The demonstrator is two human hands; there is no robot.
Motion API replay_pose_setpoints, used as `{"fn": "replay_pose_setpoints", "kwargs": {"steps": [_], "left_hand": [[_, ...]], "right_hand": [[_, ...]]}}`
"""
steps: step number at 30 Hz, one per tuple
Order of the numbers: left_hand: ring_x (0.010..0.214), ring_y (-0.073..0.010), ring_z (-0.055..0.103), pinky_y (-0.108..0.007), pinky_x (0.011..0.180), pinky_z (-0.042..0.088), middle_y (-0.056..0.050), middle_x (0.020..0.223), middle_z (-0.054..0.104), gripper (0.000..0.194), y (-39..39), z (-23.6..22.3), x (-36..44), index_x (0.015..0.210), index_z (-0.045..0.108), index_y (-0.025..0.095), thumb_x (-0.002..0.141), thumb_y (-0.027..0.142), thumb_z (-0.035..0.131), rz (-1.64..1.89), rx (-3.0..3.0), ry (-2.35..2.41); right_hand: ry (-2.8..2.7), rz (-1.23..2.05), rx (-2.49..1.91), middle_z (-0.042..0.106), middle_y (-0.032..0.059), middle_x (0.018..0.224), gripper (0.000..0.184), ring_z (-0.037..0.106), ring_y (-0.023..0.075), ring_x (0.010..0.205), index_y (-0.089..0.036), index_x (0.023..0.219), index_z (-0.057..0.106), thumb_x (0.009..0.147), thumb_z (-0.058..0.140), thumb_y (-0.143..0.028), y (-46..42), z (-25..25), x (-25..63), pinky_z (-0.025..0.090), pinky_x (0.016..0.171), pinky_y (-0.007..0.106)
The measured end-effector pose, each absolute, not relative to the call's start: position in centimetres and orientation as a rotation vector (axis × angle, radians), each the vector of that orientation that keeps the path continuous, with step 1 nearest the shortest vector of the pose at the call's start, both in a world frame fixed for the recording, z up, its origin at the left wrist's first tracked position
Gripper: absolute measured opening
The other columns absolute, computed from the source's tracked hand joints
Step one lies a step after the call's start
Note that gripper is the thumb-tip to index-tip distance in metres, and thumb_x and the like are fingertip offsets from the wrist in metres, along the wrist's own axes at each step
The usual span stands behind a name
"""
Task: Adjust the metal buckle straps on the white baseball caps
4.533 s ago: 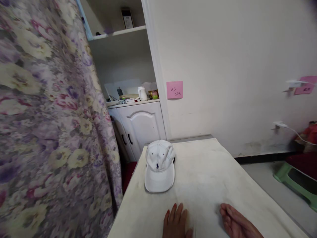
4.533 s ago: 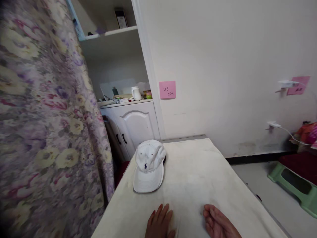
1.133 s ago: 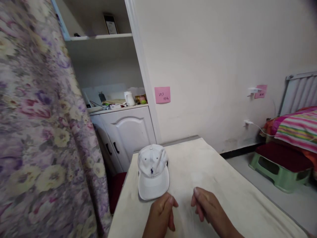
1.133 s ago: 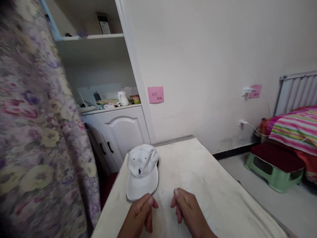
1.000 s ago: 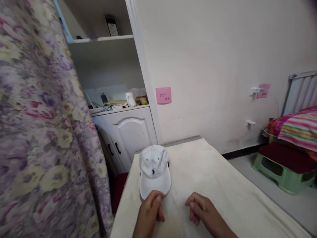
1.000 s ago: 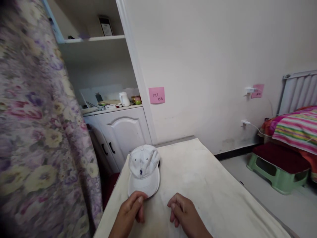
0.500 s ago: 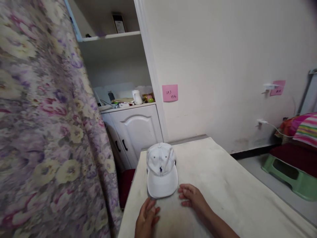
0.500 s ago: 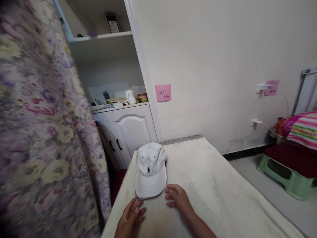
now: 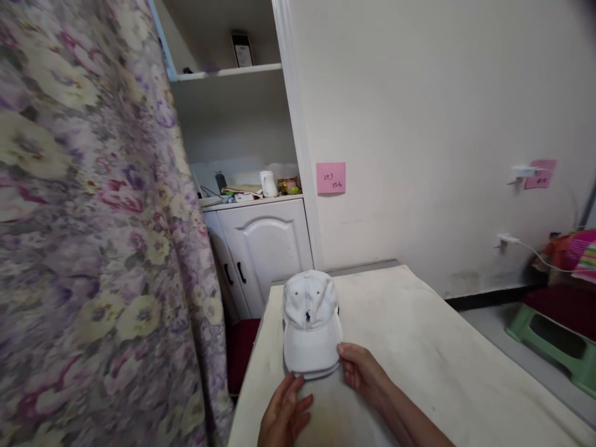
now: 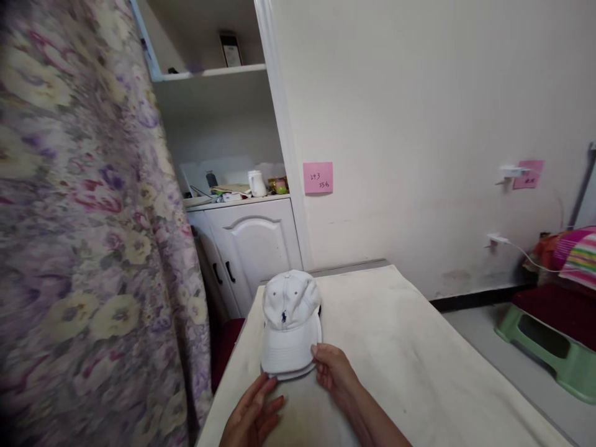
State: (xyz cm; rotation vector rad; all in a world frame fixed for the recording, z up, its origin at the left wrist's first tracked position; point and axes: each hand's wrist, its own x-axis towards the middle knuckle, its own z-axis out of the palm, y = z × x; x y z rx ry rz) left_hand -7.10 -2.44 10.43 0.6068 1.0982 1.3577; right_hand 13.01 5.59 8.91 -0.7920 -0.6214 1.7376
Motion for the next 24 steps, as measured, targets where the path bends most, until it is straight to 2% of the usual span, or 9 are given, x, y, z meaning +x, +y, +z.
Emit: {"fn": "replay_pose_setpoints", "kwargs": {"steps": [2,5,7,9,14,17,20,22,24], "left_hand": [[0.095,-0.0306,0.074,-0.036,0.079,0.054,-0.020,0.138,0.062,0.068,-2.5,10.3,-7.2,0.124,0.060,0.019,0.067,0.044,0.088,1.338,0.614,1.088],[0.090,-0.0298,0.074,-0.035,0.075,0.054,-0.019,0.130,0.067,0.072,-2.4,10.1,-7.3,0.121,0.060,0.019,0.063,0.048,0.090,1.313,0.618,1.080],[0.088,-0.0290,0.075,-0.034,0.073,0.053,-0.017,0.124,0.070,0.074,-2.4,10.1,-7.4,0.119,0.061,0.019,0.060,0.051,0.091,1.311,0.614,1.082],[0.085,-0.0284,0.075,-0.034,0.071,0.053,-0.014,0.117,0.073,0.076,-2.4,10.1,-7.6,0.117,0.062,0.019,0.056,0.053,0.092,1.310,0.602,1.091],[0.087,-0.0264,0.075,-0.033,0.074,0.053,-0.011,0.109,0.077,0.063,-2.5,10.2,-8.2,0.112,0.068,0.019,0.062,0.050,0.090,1.360,0.600,1.031],[0.095,-0.0271,0.073,-0.033,0.080,0.053,-0.012,0.112,0.078,0.053,-2.5,10.4,-8.1,0.111,0.072,0.020,0.070,0.051,0.085,1.390,0.608,0.941],[0.114,-0.0319,0.067,-0.038,0.094,0.052,-0.012,0.120,0.075,0.051,-2.5,10.7,-7.6,0.108,0.077,0.023,0.069,0.055,0.084,1.387,0.575,0.764],[0.126,-0.0346,0.060,-0.042,0.104,0.048,-0.010,0.126,0.073,0.051,-2.6,10.7,-7.2,0.107,0.079,0.026,0.069,0.060,0.081,1.329,0.535,0.637],[0.135,-0.0355,0.051,-0.046,0.113,0.039,-0.009,0.131,0.070,0.052,-2.9,10.5,-6.8,0.111,0.078,0.028,0.077,0.065,0.070,1.268,0.548,0.509]], "right_hand": [[-0.633,1.743,-0.724,0.057,-0.0093,0.058,0.023,0.052,0.0068,0.044,-0.015,0.071,0.060,0.092,0.067,-0.020,6.0,9.8,12.7,0.047,0.046,0.020],[-0.658,1.738,-0.585,0.074,0.0004,0.080,0.011,0.070,0.0152,0.071,-0.014,0.085,0.067,0.083,0.076,-0.020,6.4,11.4,12.1,0.058,0.069,0.030],[-0.683,1.740,-0.498,0.078,0.0070,0.096,0.030,0.074,0.0216,0.089,-0.014,0.100,0.069,0.074,0.083,-0.021,6.6,12.5,11.6,0.058,0.082,0.035],[-0.706,1.736,-0.434,0.079,0.0091,0.102,0.044,0.074,0.0244,0.096,-0.014,0.108,0.067,0.069,0.086,-0.022,6.9,13.5,11.2,0.057,0.088,0.036],[-0.773,1.729,-0.332,0.079,0.0095,0.108,0.050,0.073,0.0272,0.103,-0.017,0.112,0.065,0.067,0.087,-0.023,6.6,15.9,11.6,0.055,0.095,0.040],[-0.819,1.753,-0.296,0.076,0.0131,0.116,0.055,0.069,0.0307,0.112,-0.016,0.118,0.064,0.069,0.086,-0.024,4.3,16.6,13.1,0.053,0.098,0.044],[-0.856,1.785,-0.278,0.073,0.0160,0.122,0.060,0.065,0.0343,0.119,-0.016,0.122,0.064,0.067,0.086,-0.027,0.6,15.6,15.3,0.050,0.101,0.046],[-0.914,1.848,-0.298,0.074,0.0156,0.121,0.064,0.064,0.0366,0.120,-0.019,0.124,0.065,0.065,0.087,-0.033,-2.2,14.1,16.8,0.048,0.102,0.048],[-0.957,1.881,-0.413,0.077,0.0146,0.115,0.068,0.065,0.0389,0.117,-0.021,0.123,0.067,0.062,0.087,-0.041,-4.5,12.2,18.1,0.049,0.100,0.051]]}}
